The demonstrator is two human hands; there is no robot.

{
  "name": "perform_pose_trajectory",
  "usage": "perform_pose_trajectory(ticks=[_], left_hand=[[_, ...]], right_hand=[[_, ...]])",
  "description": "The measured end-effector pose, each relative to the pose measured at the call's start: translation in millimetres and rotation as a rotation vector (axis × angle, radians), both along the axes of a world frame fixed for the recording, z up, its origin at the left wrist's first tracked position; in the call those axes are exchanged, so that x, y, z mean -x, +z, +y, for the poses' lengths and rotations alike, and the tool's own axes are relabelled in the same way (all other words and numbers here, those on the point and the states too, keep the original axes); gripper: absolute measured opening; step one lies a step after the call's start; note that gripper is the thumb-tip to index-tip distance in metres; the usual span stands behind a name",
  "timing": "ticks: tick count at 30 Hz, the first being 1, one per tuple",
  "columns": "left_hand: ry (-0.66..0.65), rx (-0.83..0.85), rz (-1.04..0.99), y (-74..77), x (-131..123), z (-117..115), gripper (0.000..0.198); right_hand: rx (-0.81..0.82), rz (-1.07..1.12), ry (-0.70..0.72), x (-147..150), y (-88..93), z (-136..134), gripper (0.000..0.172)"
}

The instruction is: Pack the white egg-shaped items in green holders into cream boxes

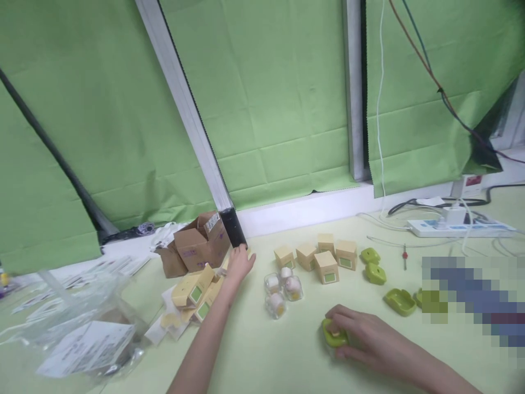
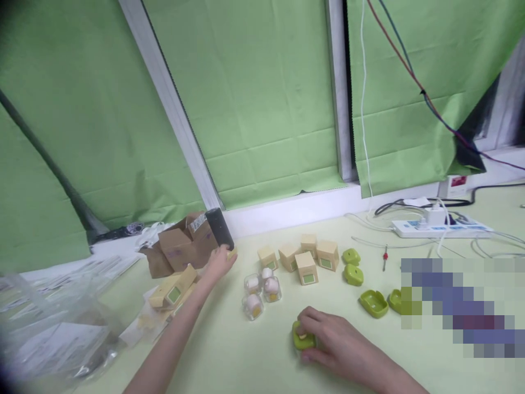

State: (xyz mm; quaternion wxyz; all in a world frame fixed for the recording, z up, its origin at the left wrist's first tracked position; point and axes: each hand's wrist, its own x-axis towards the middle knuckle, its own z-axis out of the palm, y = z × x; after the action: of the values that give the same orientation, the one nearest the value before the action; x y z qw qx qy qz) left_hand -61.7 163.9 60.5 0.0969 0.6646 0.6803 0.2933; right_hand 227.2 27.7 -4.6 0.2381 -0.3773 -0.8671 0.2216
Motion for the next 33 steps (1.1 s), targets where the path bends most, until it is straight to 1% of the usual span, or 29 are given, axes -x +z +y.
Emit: perform_pose_trajectory(ticks=[2, 5, 7, 9, 10, 13, 14, 15, 17, 18, 19, 20, 21, 22, 23, 24, 26, 28, 29, 30, 31, 32, 33], left_hand=[[0.113, 0.017, 0.054, -5.7, 17.3, 16.8, 0.034], [0.209, 0.023, 0.086, -18.6, 31.5, 21.3, 0.033], [0.223, 0.013, 0.075, -24.3, 34.3, 17.7, 0.033], [0.208, -0.011, 0.034, -25.4, 33.1, 11.0, 0.034], [0.189, -0.027, 0.0, -24.3, 30.8, 6.2, 0.039], [0.099, -0.074, -0.155, -17.2, 15.4, -17.9, 0.063], [0.063, -0.084, -0.213, -14.4, 7.0, -29.4, 0.065], [0.018, -0.085, -0.281, -11.8, -3.1, -42.0, 0.062], [-0.103, -0.079, -0.447, -8.4, -27.3, -68.5, 0.055], [-0.243, -0.048, -0.752, -8.1, -40.5, -80.9, 0.056], [-0.36, 0.026, -0.981, -9.3, -53.5, -91.7, 0.058], [-0.413, 0.093, -1.116, -12.0, -65.7, -100.8, 0.06], [-0.453, 0.129, -1.168, -16.3, -76.4, -107.8, 0.061], [-0.465, 0.118, -1.123, -22.2, -85.2, -112.9, 0.061], [-0.468, 0.059, -0.997, -29.3, -91.8, -116.4, 0.059], [-0.483, -0.039, -0.818, -37.3, -96.2, -118.5, 0.056], [-0.494, -0.3, -0.39, -53.6, -99.1, -120.3, 0.052], [-0.48, -0.532, 0.002, -66.4, -97.4, -120.3, 0.061], [-0.479, -0.601, 0.147, -70.6, -95.9, -120.0, 0.065], [-0.483, -0.62, 0.248, -73.0, -94.5, -119.6, 0.068], [-0.507, -0.592, 0.294, -73.8, -93.3, -119.4, 0.068], [-0.549, -0.527, 0.28, -73.1, -92.4, -119.5, 0.066], [-0.596, -0.43, 0.212, -71.1, -91.6, -120.1, 0.063]], right_hand=[[0.013, 0.013, -0.019, 2.5, -1.6, 0.9, 0.022], [0.024, 0.023, -0.036, 7.6, -0.9, 2.5, 0.027], [0.033, 0.012, -0.051, 10.1, 1.8, 2.5, 0.029], [0.05, 0.014, -0.086, 11.0, 4.6, 1.4, 0.03], [0.069, 0.031, -0.109, 10.9, 5.4, 0.8, 0.03], [0.2, 0.164, -0.218, 10.7, 3.3, 1.1, 0.025], [0.254, 0.242, -0.268, 11.0, 1.3, 2.3, 0.022], [0.292, 0.335, -0.315, 11.4, -1.0, 4.1, 0.019], [0.313, 0.542, -0.383, 12.0, -5.2, 9.0, 0.019], [0.306, 0.64, -0.401, 11.6, -6.5, 11.9, 0.021], [0.298, 0.726, -0.411, 10.5, -7.2, 14.9, 0.024], [0.293, 0.799, -0.421, 8.6, -7.2, 17.8, 0.027], [0.298, 0.856, -0.434, 5.9, -6.6, 20.5, 0.03], [0.308, 0.899, -0.451, 2.5, -5.6, 22.8, 0.033], [0.315, 0.934, -0.474, -1.2, -4.1, 24.5, 0.035], [0.321, 0.964, -0.501, -5.0, -2.3, 25.6, 0.037], [0.34, 1.031, -0.557, -11.0, 2.0, 25.7, 0.04], [0.4, 1.138, -0.552, -13.0, 6.5, 23.3, 0.038], [0.446, 1.195, -0.513, -12.5, 8.3, 21.4, 0.036], [0.491, 1.245, -0.46, -11.3, 9.7, 19.4, 0.033], [0.53, 1.279, -0.407, -9.7, 10.3, 17.4, 0.031], [0.557, 1.29, -0.366, -8.1, 10.1, 15.7, 0.03], [0.566, 1.282, -0.342, -6.9, 9.2, 14.4, 0.03]])
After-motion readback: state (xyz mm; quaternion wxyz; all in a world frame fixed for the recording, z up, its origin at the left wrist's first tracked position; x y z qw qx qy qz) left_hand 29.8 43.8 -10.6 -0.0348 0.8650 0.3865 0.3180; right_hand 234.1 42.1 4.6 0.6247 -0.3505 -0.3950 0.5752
